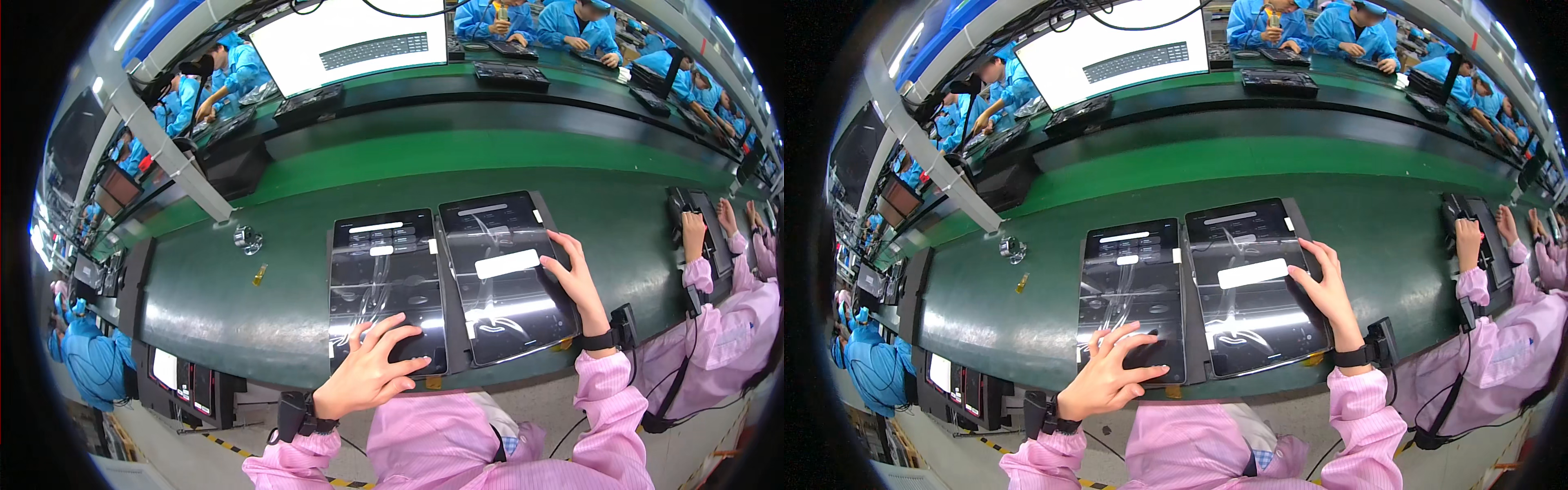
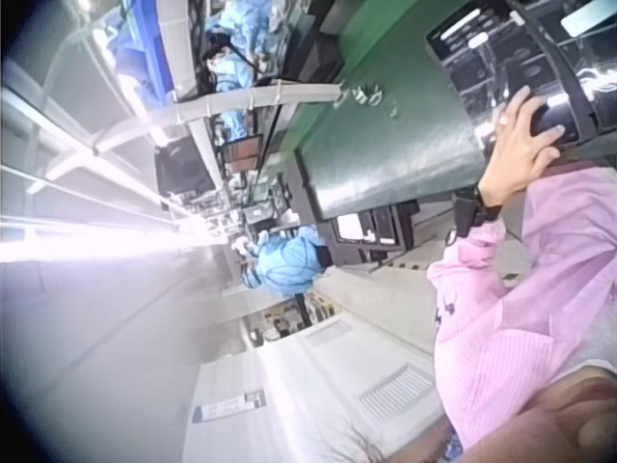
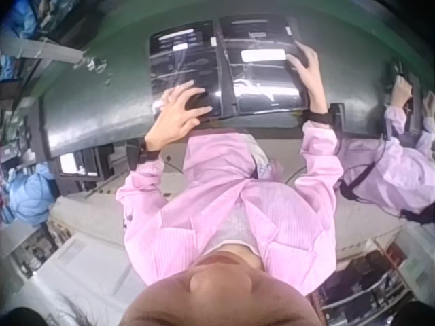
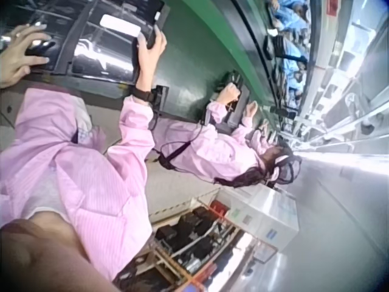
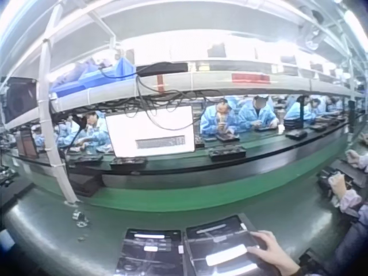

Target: The person assembles and tests electronic tablet devices by hand on a manufacturing line.

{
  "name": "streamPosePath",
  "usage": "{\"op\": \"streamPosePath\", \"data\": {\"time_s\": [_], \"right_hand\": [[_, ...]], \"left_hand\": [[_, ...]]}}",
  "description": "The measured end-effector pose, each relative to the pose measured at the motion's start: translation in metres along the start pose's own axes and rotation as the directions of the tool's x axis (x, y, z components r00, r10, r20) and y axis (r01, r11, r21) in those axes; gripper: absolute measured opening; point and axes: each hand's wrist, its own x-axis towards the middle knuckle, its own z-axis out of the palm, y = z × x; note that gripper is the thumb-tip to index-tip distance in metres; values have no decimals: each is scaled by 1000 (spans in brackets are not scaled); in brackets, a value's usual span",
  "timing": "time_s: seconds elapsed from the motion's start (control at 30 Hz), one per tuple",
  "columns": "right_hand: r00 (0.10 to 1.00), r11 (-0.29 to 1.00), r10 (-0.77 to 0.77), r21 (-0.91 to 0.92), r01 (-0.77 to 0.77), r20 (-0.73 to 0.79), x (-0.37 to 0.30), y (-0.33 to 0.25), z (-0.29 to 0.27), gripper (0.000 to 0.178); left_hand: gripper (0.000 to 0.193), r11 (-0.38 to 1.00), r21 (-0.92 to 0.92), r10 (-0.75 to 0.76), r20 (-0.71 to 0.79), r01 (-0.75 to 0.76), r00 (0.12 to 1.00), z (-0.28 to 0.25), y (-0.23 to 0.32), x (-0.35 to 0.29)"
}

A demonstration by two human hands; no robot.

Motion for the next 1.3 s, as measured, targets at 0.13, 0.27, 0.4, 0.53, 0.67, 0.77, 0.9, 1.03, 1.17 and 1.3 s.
{"op": "streamPosePath", "data": {"time_s": [0.13, 0.27, 0.4, 0.53, 0.67, 0.77, 0.9, 1.03, 1.17, 1.3], "right_hand": [[999, 998, -40, -48, 40, -4, 3, 4, 8, 53], [998, 996, -60, -71, 58, -22, 3, 2, 9, 56], [997, 993, -64, -100, 59, -51, -2, -1, 5, 54], [999, 998, 21, 59, -23, 25, -3, -5, 4, 52], [999, 993, 33, 116, -35, 19, 0, -5, 3, 51], [999, 995, 31, 98, -33, 23, -1, -8, 3, 50], [999, 998, 30, 57, -32, 28, -1, -13, 4, 50], [1000, 998, 20, 56, -21, 24, -2, -5, 3, 51], [999, 997, 24, 72, -26, 31, -2, -7, 1, 51], [998, 996, 35, 83, -38, 44, -2, -5, 2, 52]], "left_hand": [[52, 998, -68, -15, -78, 10, 997, -7, -3, -4], [55, 996, -45, -88, -155, 82, 984, -19, -11, -10], [51, 990, -2, -140, -228, 143, 964, -30, -28, -9], [49, 979, -35, -203, -333, 203, 921, -30, -51, -7], [48, 966, 3, -243, -339, 259, 909, -29, -63, 4], [47, 966, -1, -246, -325, 260, 913, -26, -67, 9], [31, 966, 30, -241, -271, 258, 932, -21, -69, 10], [30, 965, 41, -240, -258, 259, 936, -20, -63, 13], [31, 979, 33, -186, -242, 199, 952, -19, -55, 23], [31, 986, 55, -146, -196, 159, 970, -13, -52, 34]]}}
